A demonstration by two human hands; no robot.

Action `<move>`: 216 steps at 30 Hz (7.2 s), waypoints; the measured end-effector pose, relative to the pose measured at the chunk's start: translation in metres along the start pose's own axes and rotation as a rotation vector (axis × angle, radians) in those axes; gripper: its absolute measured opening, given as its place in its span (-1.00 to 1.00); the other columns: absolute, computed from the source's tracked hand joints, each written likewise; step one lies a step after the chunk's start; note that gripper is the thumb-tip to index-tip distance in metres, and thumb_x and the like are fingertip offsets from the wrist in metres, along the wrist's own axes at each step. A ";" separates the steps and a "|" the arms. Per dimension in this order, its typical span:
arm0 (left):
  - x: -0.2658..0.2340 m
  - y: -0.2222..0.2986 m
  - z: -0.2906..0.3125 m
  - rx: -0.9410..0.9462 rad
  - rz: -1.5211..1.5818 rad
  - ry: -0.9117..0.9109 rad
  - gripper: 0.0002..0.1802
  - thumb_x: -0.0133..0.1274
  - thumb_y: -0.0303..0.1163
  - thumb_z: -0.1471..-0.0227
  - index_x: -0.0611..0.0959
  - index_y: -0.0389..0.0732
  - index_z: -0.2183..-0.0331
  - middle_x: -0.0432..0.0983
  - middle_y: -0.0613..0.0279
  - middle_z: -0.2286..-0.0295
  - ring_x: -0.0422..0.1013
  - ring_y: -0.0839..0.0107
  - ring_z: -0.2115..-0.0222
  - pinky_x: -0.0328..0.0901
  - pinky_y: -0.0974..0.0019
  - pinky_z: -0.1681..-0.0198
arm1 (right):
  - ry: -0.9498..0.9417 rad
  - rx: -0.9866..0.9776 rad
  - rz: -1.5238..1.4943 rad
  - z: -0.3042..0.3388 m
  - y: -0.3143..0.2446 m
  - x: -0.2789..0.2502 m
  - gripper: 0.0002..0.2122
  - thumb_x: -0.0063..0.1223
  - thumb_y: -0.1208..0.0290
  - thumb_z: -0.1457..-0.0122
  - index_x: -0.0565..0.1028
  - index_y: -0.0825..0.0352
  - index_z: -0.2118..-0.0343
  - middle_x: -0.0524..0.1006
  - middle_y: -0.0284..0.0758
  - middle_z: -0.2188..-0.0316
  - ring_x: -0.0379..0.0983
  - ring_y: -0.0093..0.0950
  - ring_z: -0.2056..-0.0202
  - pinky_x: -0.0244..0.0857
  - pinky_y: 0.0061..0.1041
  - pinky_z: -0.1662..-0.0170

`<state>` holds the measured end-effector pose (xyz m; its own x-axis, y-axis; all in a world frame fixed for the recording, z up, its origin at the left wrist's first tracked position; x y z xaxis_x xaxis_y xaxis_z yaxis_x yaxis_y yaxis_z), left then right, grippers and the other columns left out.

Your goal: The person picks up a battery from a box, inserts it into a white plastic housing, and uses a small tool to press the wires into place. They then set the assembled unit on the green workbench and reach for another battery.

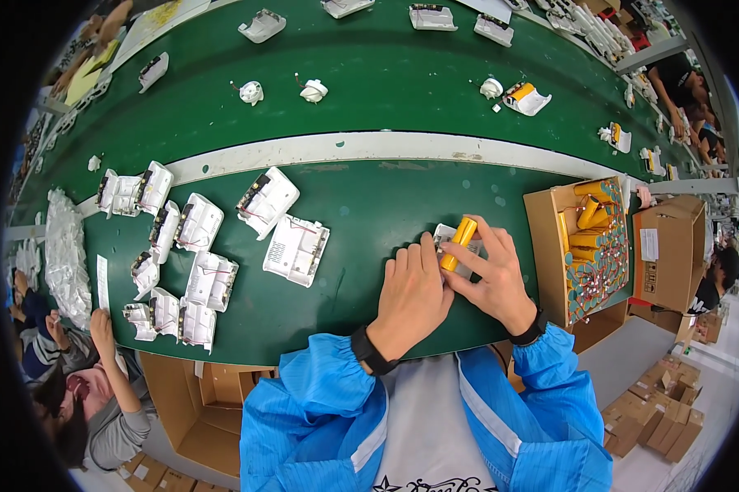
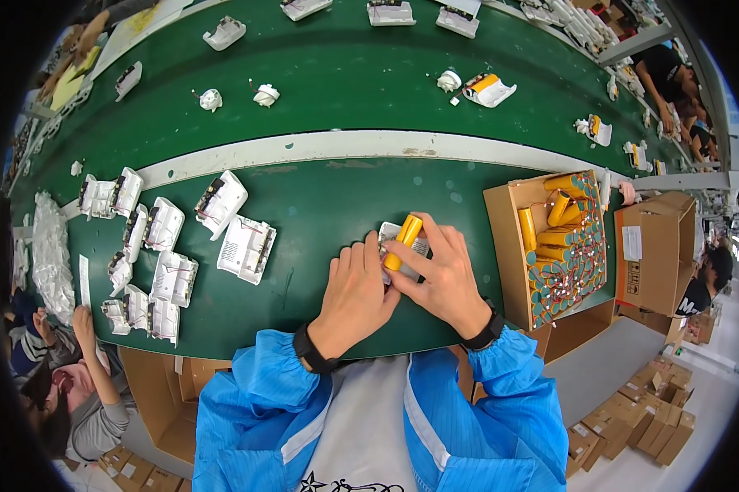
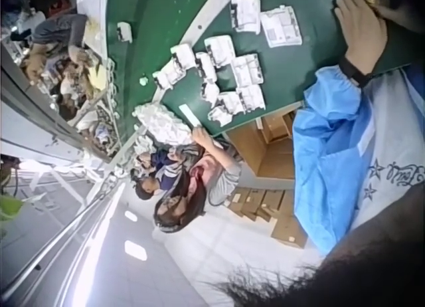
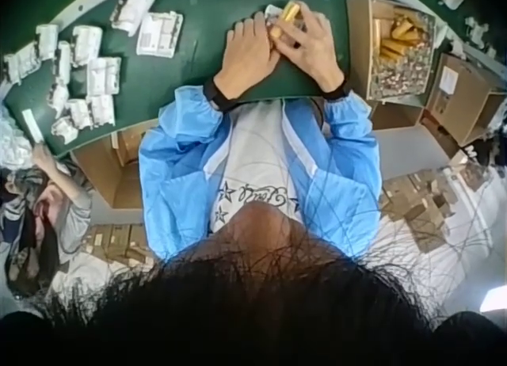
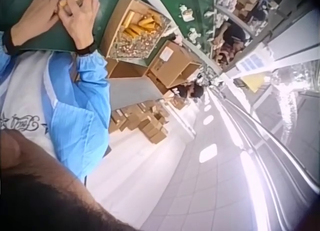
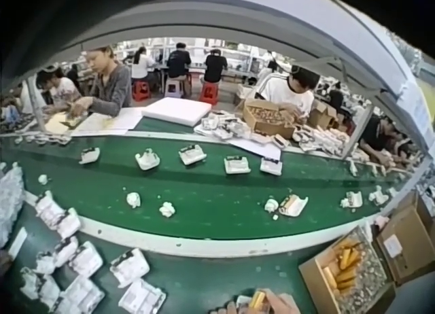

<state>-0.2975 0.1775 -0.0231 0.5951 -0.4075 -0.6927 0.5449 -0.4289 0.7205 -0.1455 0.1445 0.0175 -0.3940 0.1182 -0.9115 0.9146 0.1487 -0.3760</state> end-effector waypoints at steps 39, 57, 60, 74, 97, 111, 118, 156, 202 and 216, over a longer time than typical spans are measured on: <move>-0.020 -0.024 -0.026 -0.264 0.339 -0.150 -0.65 0.36 -0.35 0.10 0.57 -0.26 0.29 0.47 0.10 0.49 0.40 0.19 0.50 0.34 0.23 0.38 | -0.139 0.187 -0.117 -0.007 -0.017 0.013 -0.26 0.44 0.48 0.23 0.33 0.43 -0.10 0.44 -0.13 -0.04 0.39 -0.11 0.02 0.33 -0.23 -0.04; -0.014 0.000 -0.055 -0.018 0.303 -0.126 -0.67 0.32 -0.46 0.12 0.62 -0.30 0.25 0.54 0.06 0.30 0.51 0.08 0.33 0.41 0.20 0.28 | -0.039 0.214 -0.306 0.020 -0.005 0.013 -0.14 0.46 0.48 0.21 0.20 0.55 -0.18 0.32 0.02 -0.07 0.31 -0.04 -0.03 0.24 -0.20 -0.09; -0.010 0.004 -0.048 -0.045 0.276 0.010 -0.68 0.33 -0.46 0.15 0.62 -0.31 0.29 0.55 0.09 0.29 0.50 0.09 0.32 0.39 0.19 0.27 | -0.094 0.216 -0.234 0.021 -0.007 0.012 -0.14 0.46 0.45 0.23 0.22 0.55 -0.17 0.33 -0.01 -0.03 0.30 -0.06 0.00 0.21 -0.20 -0.07; -0.013 0.024 -0.031 -0.069 0.071 0.166 -0.75 0.36 -0.44 0.20 0.64 -0.27 0.42 0.56 0.23 0.27 0.45 0.18 0.24 0.25 0.20 0.14 | 0.017 0.202 -0.198 0.028 -0.012 0.010 -0.21 0.40 0.48 0.23 0.26 0.55 -0.14 0.35 -0.04 0.03 0.30 -0.11 0.05 0.17 -0.19 -0.02; -0.002 0.025 -0.031 0.043 0.112 0.182 -0.77 0.27 -0.46 0.03 0.57 -0.24 0.30 0.52 0.25 0.17 0.44 0.30 0.19 0.12 0.24 0.07 | 0.053 0.209 -0.158 0.030 -0.006 0.008 -0.24 0.39 0.50 0.21 0.27 0.52 -0.13 0.36 -0.03 0.01 0.31 -0.09 0.02 0.16 -0.17 -0.04; -0.002 0.005 -0.040 0.186 0.161 0.203 -0.66 0.37 -0.49 0.25 0.56 -0.22 0.37 0.56 0.23 0.24 0.48 0.26 0.29 0.29 0.25 0.16 | 0.006 0.201 -0.160 0.026 -0.002 0.003 -0.22 0.42 0.48 0.23 0.27 0.47 -0.14 0.37 -0.12 0.07 0.32 -0.16 0.07 0.16 -0.21 -0.01; -0.003 0.014 -0.044 0.187 0.121 0.217 -0.68 0.36 -0.51 0.25 0.57 -0.27 0.38 0.56 0.15 0.25 0.50 0.12 0.32 0.44 0.20 0.24 | 0.011 0.229 -0.181 0.028 0.001 0.006 -0.20 0.42 0.46 0.24 0.27 0.48 -0.15 0.37 -0.12 0.09 0.31 -0.16 0.07 0.15 -0.22 -0.01; -0.002 0.019 -0.046 0.274 -0.065 0.008 -0.70 0.21 -0.36 -0.06 0.67 -0.17 0.12 0.52 0.12 0.24 0.48 0.12 0.29 0.45 0.16 0.30 | -0.030 0.297 -0.163 0.029 0.011 0.005 -0.25 0.44 0.34 0.22 0.33 0.42 -0.10 0.38 -0.17 0.18 0.31 -0.19 0.11 0.16 -0.24 0.03; 0.124 0.066 -0.477 0.415 -0.652 0.372 -0.80 0.08 -0.28 0.01 0.70 -0.10 0.33 0.52 0.11 0.16 0.36 0.15 0.08 0.23 0.04 0.03 | -0.032 0.982 -1.850 0.154 0.098 -0.159 -0.79 -0.01 0.42 -0.27 0.46 0.52 0.24 0.56 -0.17 0.52 0.52 -0.37 0.55 0.42 -0.47 0.44; -0.037 0.073 -0.136 0.356 -0.382 0.026 -0.91 0.17 -0.48 0.22 0.59 -0.26 0.55 0.49 0.07 0.46 0.41 0.10 0.31 0.23 0.05 0.24 | 0.072 0.967 -1.944 0.114 0.106 -0.170 -0.62 -0.20 0.15 -0.35 0.38 0.49 0.24 0.25 -0.43 0.73 0.09 -0.60 0.78 0.01 -0.59 0.70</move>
<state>-0.1991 0.2703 0.0598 0.4101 -0.1495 -0.8997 0.4942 -0.7926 0.3570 0.0289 0.0279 0.1139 -0.6122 0.5026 0.6104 -0.7866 -0.3086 -0.5348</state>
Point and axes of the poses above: each hand's wrist, its own z-axis away from the middle knuckle, its own x-axis out of the palm, y = z × x, the point moved 2 cm from there along -z, towards the middle knuckle
